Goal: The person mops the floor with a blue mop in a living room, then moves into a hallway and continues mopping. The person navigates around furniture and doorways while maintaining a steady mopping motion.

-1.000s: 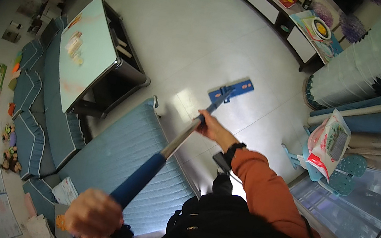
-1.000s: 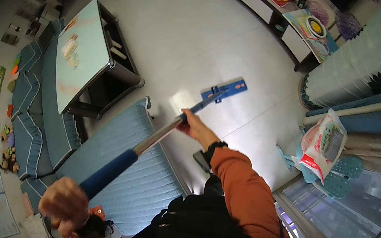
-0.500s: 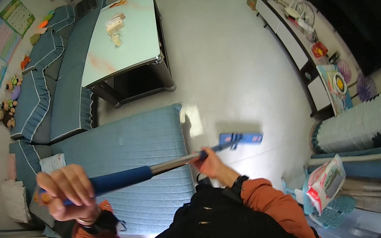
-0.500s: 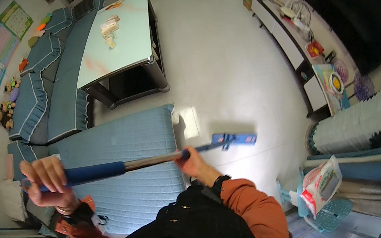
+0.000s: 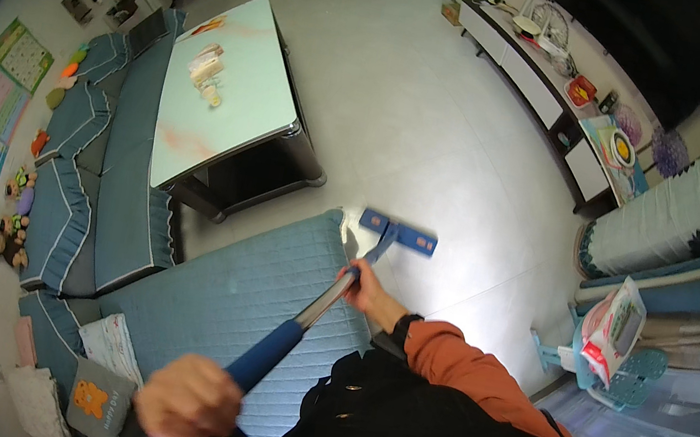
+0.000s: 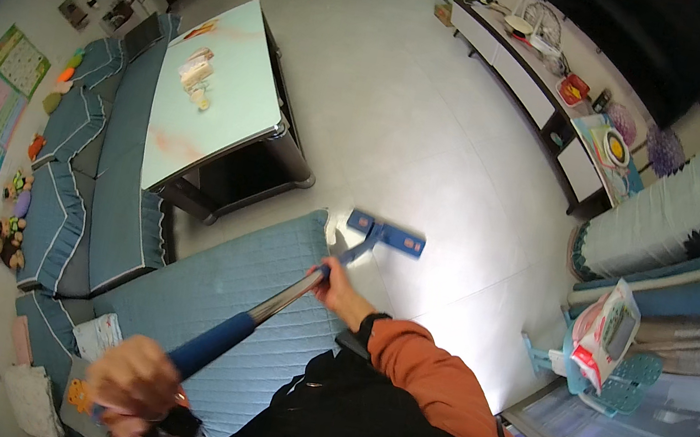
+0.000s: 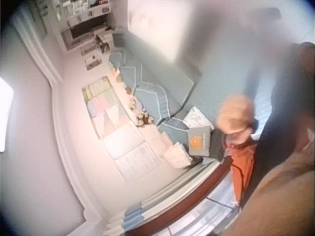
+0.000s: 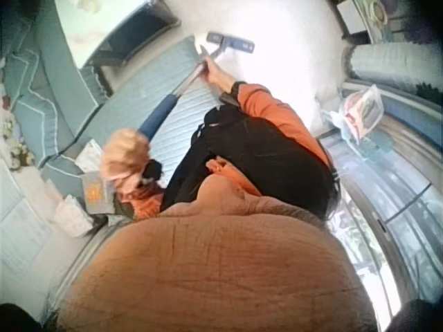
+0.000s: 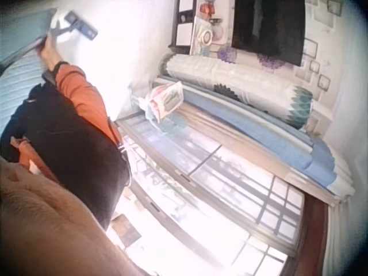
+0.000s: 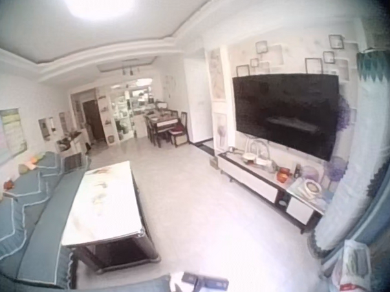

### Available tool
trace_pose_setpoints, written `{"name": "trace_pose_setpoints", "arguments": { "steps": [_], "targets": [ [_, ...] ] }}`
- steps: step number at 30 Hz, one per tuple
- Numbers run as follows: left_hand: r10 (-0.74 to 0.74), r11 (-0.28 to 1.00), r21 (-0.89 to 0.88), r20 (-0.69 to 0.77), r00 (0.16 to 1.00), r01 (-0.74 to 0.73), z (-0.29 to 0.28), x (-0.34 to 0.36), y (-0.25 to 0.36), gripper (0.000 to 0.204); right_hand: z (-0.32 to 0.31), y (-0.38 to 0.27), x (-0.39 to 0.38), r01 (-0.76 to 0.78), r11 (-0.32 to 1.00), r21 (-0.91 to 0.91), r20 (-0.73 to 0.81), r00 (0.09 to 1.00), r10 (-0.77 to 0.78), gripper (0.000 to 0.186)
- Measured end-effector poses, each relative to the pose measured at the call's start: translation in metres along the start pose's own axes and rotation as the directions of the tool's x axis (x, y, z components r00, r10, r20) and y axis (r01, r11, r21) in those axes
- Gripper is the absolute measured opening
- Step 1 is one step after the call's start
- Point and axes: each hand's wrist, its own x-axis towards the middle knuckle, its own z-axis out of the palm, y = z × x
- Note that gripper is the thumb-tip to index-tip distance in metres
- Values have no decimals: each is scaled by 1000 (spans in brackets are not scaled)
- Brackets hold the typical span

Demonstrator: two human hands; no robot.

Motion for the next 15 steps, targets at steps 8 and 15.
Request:
{"name": "trace_pose_setpoints", "arguments": {
  "steps": [8,15],
  "targets": [
    [-358,892,176,-287,889,416,26,-90,-52,14,-27,-82,58,284,934,-217,-193,925,-326,23],
    [-54,985,97,-617,785,145,-5,-78,-17,24,-38,-55,-35,59,986,-159,-340,934,-111,22]
  ]
}}
